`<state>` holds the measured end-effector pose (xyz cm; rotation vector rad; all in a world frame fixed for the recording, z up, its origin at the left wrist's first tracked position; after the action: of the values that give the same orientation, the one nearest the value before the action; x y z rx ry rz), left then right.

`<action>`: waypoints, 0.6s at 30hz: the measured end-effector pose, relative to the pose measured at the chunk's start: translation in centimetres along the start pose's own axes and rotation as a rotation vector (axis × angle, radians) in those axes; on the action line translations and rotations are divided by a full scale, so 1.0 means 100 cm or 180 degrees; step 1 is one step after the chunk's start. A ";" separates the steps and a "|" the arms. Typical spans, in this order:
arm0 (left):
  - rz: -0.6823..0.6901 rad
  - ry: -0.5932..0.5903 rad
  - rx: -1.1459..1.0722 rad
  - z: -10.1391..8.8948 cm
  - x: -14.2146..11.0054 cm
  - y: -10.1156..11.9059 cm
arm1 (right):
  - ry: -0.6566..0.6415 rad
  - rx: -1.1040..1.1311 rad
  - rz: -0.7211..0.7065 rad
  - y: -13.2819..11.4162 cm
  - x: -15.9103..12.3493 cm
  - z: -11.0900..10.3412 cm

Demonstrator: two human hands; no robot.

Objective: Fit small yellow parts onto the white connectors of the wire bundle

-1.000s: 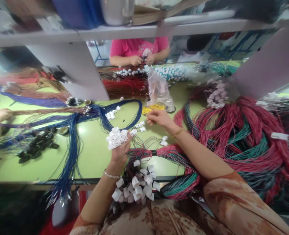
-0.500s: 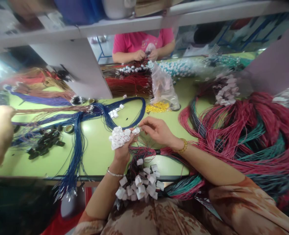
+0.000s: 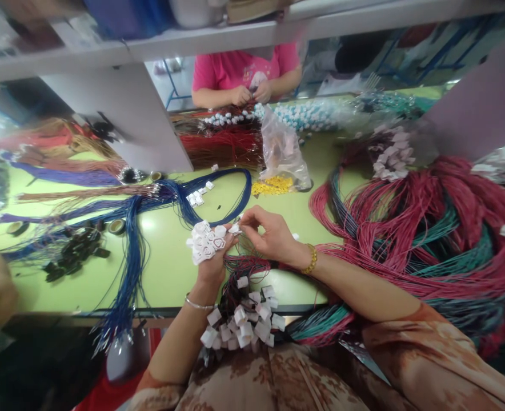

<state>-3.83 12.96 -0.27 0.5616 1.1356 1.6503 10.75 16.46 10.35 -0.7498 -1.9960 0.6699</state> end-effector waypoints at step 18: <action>0.0708 0.0198 0.0817 -0.021 0.005 0.000 | -0.0099 -0.0885 -0.0425 -0.003 -0.021 0.049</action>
<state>-5.73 12.54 -1.31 0.8301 1.3828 1.7302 7.35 13.94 7.16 -0.7631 -2.1724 0.3310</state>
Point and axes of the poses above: each hand's wrist, its own x-axis towards the middle knuckle, its own z-axis out of the palm, y = z × x, the point moved 10 cm from there along x, towards the middle knuckle, and after that the axes turned 1 degree about -x, right-handed, at the moved point
